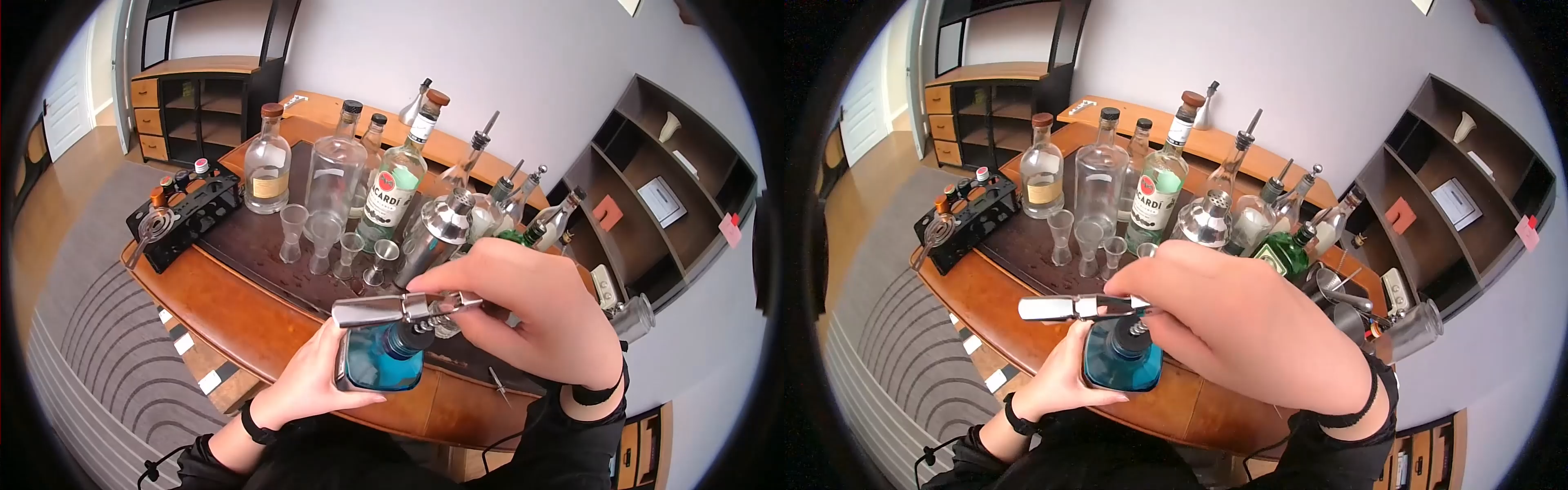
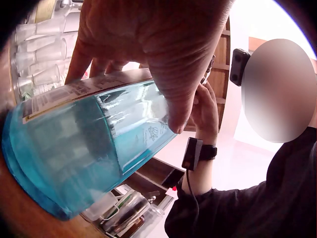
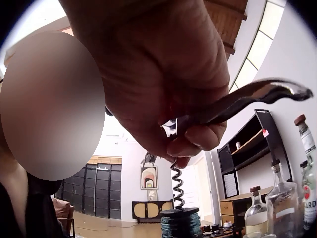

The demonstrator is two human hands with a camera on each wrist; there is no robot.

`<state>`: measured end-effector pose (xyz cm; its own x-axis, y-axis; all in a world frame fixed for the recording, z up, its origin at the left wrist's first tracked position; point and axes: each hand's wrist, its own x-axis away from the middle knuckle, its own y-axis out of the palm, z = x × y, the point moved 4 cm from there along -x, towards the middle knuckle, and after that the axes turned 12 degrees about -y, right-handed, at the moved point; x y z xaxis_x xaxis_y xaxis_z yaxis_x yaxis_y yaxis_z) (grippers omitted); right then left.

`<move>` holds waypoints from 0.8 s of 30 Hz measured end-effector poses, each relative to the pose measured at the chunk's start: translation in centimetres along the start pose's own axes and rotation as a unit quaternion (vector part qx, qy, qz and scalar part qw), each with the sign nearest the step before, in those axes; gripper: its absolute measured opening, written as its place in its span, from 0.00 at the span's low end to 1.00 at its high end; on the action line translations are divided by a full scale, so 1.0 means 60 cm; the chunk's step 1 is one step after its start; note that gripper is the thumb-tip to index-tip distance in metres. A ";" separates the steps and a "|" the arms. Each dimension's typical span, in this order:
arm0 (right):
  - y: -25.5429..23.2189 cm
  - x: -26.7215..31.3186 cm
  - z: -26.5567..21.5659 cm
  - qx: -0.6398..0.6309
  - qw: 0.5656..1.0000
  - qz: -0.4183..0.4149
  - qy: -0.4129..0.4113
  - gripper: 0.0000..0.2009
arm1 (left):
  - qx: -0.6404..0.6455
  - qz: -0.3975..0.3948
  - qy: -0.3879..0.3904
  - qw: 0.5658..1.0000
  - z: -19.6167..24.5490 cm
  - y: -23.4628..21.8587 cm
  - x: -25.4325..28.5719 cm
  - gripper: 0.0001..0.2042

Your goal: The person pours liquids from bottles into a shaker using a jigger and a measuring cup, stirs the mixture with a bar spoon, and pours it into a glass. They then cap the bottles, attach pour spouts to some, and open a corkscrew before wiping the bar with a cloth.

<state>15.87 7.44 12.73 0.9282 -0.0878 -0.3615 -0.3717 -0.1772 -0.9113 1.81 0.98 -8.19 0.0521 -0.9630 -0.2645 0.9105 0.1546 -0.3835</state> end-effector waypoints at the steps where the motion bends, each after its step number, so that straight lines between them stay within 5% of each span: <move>1: -0.002 -0.002 -0.002 0.001 1.000 -0.002 -0.003 0.15 | -0.003 0.004 0.007 1.000 0.002 0.000 0.001 0.51; 16: 0.028 -0.010 -0.004 0.010 0.997 -0.073 -0.006 0.15 | 0.001 0.040 0.018 0.999 0.004 -0.002 0.005 0.47; 20: 0.036 -0.009 -0.003 0.046 0.996 -0.049 -0.055 0.25 | 0.009 0.033 0.006 0.999 -0.008 0.003 0.006 0.47; 24: 0.037 -0.008 -0.007 0.008 0.997 -0.080 -0.013 0.33 | 0.044 0.024 0.005 0.999 -0.008 0.005 0.006 0.47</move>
<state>14.61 6.70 10.97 0.9756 -0.0345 -0.2170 -0.2197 -0.1704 -0.9606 1.88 0.81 -8.84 0.0933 -0.9526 -0.2894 0.9397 0.1803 -0.2907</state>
